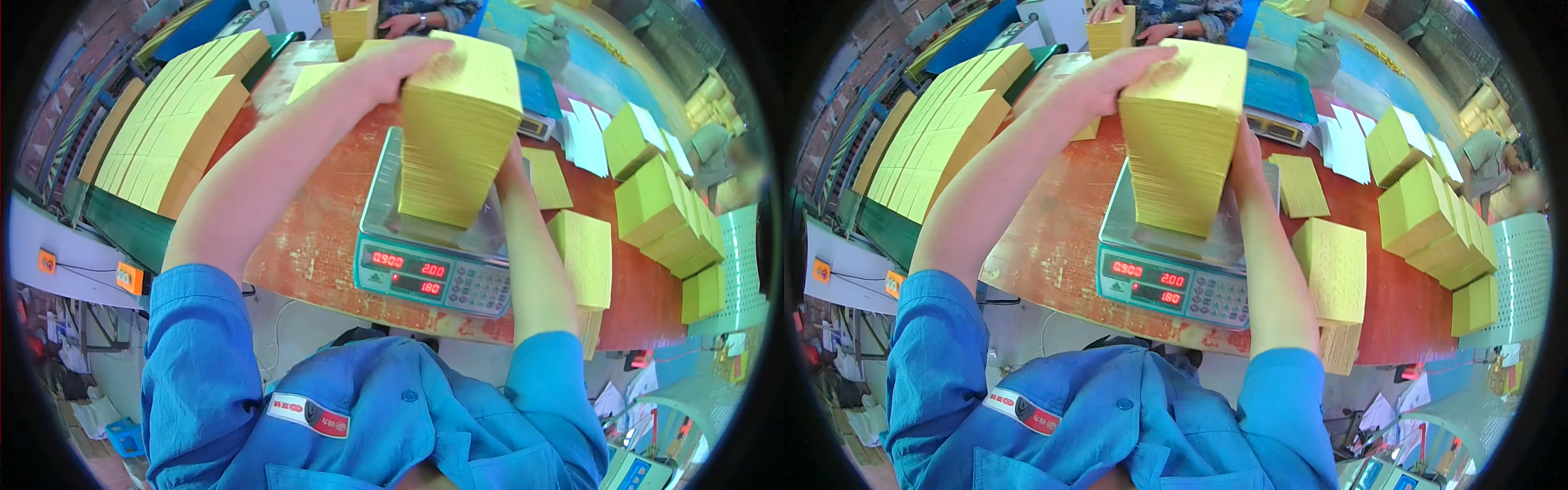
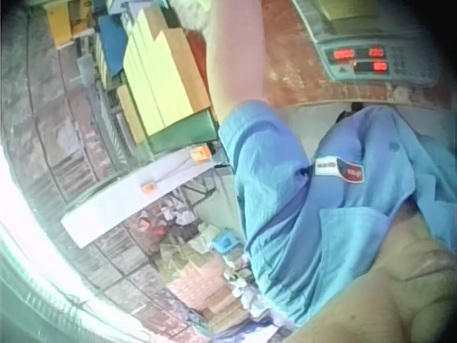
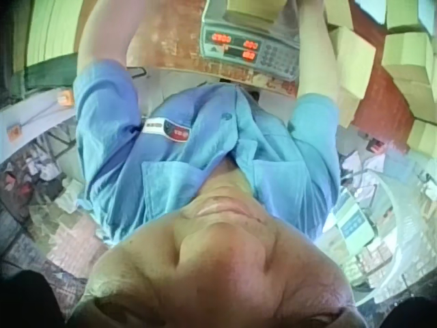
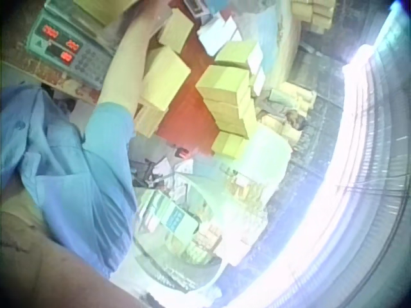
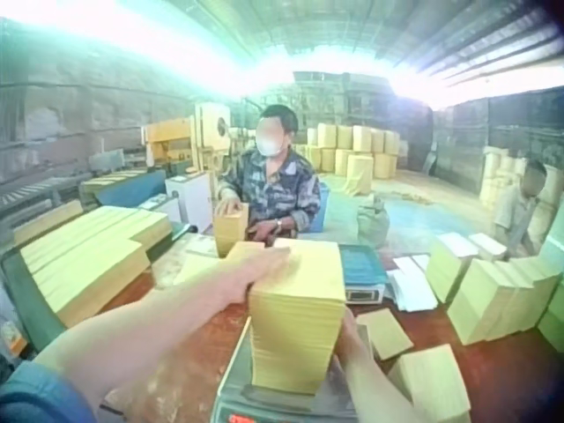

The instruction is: The person weighs stacks of yellow sheets on a digital scale, adds and removes sheets by hand, stacks them on the table, and presses a control button panel to advance items on a conveyor.

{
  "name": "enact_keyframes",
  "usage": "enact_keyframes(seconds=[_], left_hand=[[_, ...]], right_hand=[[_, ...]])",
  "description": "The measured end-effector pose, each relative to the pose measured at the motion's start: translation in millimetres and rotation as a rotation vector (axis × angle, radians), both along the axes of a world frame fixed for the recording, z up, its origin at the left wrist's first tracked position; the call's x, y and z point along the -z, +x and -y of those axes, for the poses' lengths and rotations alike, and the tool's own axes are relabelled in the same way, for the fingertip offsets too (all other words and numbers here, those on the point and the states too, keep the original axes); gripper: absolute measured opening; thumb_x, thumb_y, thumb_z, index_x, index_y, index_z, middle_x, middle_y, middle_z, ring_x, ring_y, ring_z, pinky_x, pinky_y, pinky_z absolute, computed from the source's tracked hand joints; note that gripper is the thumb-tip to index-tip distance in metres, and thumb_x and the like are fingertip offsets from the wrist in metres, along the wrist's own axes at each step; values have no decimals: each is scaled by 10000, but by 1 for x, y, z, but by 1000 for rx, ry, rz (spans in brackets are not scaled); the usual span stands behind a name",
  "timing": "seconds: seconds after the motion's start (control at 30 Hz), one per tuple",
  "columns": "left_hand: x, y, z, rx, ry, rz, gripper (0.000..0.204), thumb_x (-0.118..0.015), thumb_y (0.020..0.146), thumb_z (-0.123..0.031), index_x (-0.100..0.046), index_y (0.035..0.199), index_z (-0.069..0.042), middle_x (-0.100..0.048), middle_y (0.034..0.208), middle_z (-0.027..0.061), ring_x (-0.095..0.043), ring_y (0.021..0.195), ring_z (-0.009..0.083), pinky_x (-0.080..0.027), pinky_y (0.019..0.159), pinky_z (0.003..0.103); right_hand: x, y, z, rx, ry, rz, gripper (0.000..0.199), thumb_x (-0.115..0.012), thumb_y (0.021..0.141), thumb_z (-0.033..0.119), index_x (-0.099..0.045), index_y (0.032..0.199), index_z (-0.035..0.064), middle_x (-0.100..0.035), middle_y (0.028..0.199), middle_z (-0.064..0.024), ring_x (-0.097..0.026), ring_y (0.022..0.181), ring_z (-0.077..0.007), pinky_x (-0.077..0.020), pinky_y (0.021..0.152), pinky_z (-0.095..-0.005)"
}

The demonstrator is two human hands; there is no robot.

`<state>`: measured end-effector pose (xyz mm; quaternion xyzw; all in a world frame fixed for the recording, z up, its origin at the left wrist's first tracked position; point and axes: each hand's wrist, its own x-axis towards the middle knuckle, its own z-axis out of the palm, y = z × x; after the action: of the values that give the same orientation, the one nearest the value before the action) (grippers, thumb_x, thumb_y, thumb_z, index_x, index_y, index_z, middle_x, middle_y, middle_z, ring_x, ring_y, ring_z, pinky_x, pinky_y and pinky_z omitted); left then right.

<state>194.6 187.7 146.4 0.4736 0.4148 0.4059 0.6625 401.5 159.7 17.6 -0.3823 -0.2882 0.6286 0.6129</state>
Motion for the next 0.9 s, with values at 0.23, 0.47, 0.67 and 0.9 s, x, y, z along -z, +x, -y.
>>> enact_keyframes(seconds=[0.23, 0.47, 0.67, 0.9], left_hand=[[-23, -15, 63, 142, -99, -228, 380, -614, 925, -234, -583, 1206, 20, -669, 1159, 102, -671, 1004, 162, -531, 900, 318], [-47, -35, 113, 248, -163, -380, 525, -677, 873, -366, -556, 1282, -60, -636, 1228, 61, -613, 1114, 127, -486, 957, 291], [-27, -36, 82, 317, -212, -327, 535, -678, 876, -379, -548, 1292, -69, -627, 1247, 61, -613, 1120, 139, -479, 974, 306], [-36, -34, 74, 338, -237, -317, 580, -682, 879, -408, -529, 1318, -60, -621, 1267, 73, -620, 1121, 153, -484, 974, 308]], right_hand=[[31, 3, 39, 115, 876, 1381, 468, -590, 923, 326, -559, 1250, -8, -663, 1097, -173, -656, 1017, -323, -512, 836, -402], [19, -13, 102, 81, 89, 63, 427, -441, 1014, 330, -565, 1247, -5, -649, 1111, -124, -632, 979, -207, -489, 840, -329], [-6, -14, 158, 280, 239, 531, 299, -529, 964, 86, -542, 1249, -6, -628, 1081, -80, -601, 927, -140, -464, 819, -252], [32, -7, 278, -71, -139, 413, 265, -475, 978, 90, -554, 1205, -22, -647, 1094, -121, -649, 925, -179, -519, 813, -298]])
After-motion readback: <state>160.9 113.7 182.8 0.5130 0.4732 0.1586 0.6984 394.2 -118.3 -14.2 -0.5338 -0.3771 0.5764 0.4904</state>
